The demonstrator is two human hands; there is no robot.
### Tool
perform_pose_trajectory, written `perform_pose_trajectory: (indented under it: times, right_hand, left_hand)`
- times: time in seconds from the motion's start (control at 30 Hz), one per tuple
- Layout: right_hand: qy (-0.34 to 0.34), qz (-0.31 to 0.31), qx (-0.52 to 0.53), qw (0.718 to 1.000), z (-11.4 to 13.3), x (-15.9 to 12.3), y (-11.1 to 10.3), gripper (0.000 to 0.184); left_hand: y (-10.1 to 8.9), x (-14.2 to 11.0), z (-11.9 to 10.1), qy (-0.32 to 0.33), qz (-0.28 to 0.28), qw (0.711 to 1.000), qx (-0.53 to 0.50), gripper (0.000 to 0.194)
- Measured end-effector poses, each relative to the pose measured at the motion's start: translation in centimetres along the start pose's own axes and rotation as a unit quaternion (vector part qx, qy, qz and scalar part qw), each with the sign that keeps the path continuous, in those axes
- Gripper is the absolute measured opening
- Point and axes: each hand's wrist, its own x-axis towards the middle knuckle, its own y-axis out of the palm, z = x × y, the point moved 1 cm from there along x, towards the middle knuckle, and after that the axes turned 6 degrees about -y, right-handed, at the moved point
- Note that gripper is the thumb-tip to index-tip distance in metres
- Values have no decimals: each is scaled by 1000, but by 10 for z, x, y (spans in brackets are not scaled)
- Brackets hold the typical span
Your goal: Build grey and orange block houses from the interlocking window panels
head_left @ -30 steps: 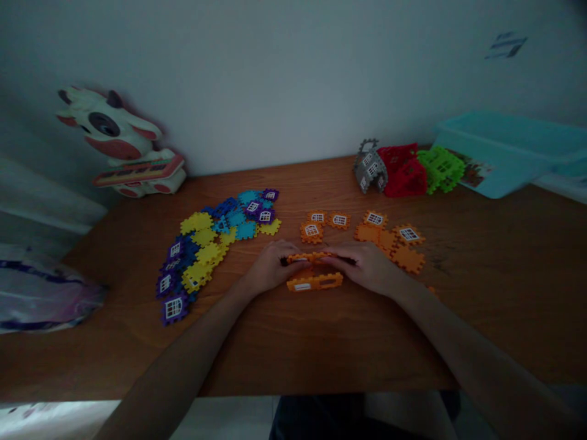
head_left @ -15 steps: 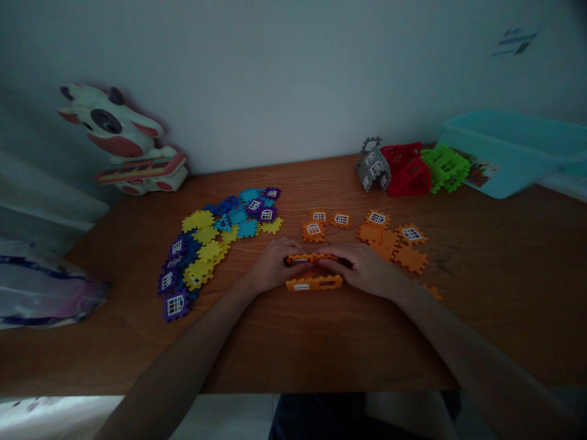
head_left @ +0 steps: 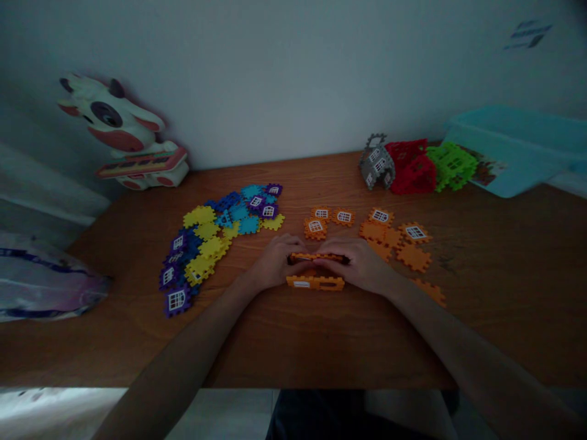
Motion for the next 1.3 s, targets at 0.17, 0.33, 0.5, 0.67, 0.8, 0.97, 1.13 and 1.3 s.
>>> perform_pose_trajectory:
  times: [0.17, 0.33, 0.5, 0.67, 0.8, 0.97, 1.13, 1.3]
  right_hand:
    - [6, 2, -2, 1000, 2, 1, -1, 16]
    - [22, -11, 21, 999, 3, 1, -1, 17]
    - [22, -15, 15, 1000, 4, 1, 1, 14]
    - [18, -9, 1, 1000, 3, -1, 4, 15]
    - [11, -13, 3, 1000, 0, -3, 5, 16]
    - [4, -4, 1, 1000, -3, -7, 3, 16]
    - [2, -10, -6, 1000, -4, -8, 3, 16]
    - [14, -32, -32, 999, -3, -9, -1, 16]
  left_hand:
    - [0, 0, -1, -4, -8, 1000, -3, 20]
    - [-2, 0, -4, -2, -3, 1000, 9, 22]
    - [-3, -1, -5, 21, 7, 1000, -5, 22]
    - [0, -1, -1, 28, -13, 999, -16, 24]
    - [0, -1, 1, 20, -8, 1000, -18, 24]
    - [0, -3, 1, 11, 4, 1000, -28, 21]
    - [2, -2, 1, 6, -4, 999, -34, 26]
    - [0, 1, 4, -50, -24, 994, -91, 30]
